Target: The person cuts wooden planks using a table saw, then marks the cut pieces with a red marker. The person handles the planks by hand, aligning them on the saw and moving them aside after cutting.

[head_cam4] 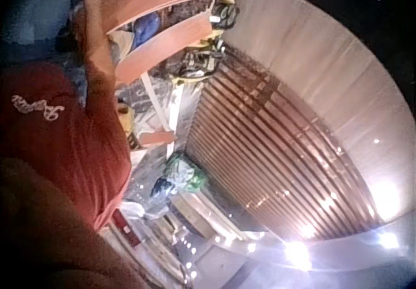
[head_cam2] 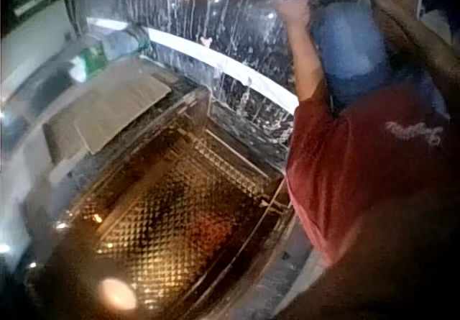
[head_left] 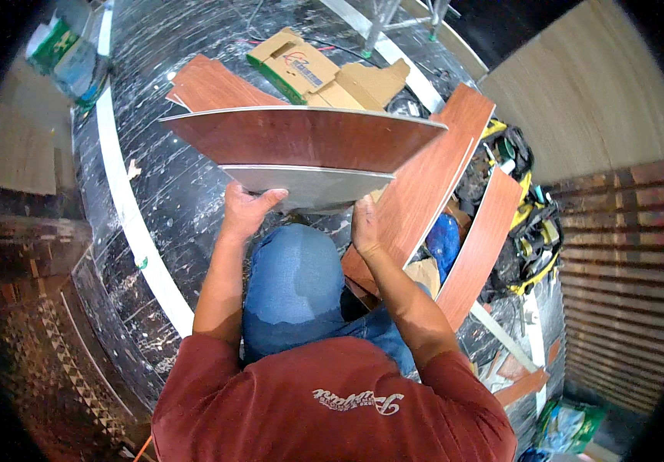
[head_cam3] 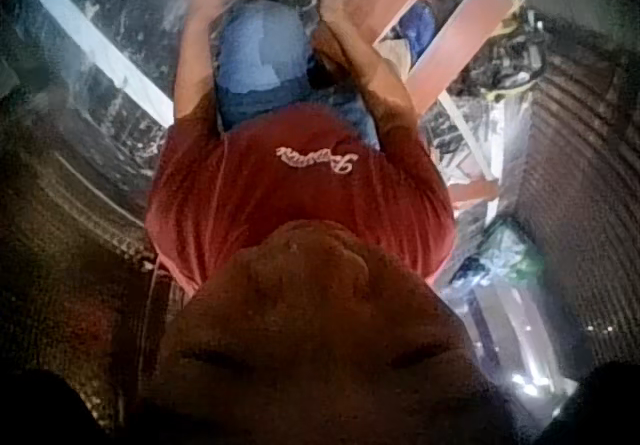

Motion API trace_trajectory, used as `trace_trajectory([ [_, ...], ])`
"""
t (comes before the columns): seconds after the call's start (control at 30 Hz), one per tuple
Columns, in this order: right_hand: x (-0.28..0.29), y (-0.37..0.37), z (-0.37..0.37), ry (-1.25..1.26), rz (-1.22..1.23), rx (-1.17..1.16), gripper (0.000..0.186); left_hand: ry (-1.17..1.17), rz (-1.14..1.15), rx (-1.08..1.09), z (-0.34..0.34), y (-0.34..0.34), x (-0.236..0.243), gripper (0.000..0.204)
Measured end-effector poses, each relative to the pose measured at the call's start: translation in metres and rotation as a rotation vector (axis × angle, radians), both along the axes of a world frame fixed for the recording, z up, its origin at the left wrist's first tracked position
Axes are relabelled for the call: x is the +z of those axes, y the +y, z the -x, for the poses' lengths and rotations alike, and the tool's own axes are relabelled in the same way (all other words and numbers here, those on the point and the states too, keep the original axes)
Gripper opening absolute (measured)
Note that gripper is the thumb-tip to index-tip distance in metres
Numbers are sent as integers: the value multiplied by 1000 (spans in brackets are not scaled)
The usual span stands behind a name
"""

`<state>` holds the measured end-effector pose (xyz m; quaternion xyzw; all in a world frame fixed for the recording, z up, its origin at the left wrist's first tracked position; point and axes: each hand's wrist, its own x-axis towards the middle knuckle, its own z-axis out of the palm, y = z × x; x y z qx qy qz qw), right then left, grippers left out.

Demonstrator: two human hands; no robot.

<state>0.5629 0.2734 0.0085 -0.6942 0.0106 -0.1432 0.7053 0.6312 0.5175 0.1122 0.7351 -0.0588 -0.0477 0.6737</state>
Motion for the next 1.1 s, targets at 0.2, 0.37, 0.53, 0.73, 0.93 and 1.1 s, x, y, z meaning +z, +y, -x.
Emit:
trace_trajectory([
  [0.2, -23, -11, 18, 303, 507, 20, 40, -96, 95, 0, 1, -11, 1, 29],
  [0.37, -84, -10, 20, 294, 483, -42, 42, -190, 141, 2, 4, -18, -6, 34],
  [0.53, -85, -13, 8, 352, 598, 70, 46, -151, 138, 23, 1, -10, -8, 33],
  [0.73, -65, -5, 6, 356, 486, 147, 39, -166, 172, 19, -2, -7, -17, 32],
  [0.93, -21, -2, 0, 566, 673, 189, 41, -134, 122, 9, -1, -3, -23, 40],
  [1.1, -18, -5, 10, 388, 520, 102, 42, -102, 19, 20, -2, -3, -15, 33],
])
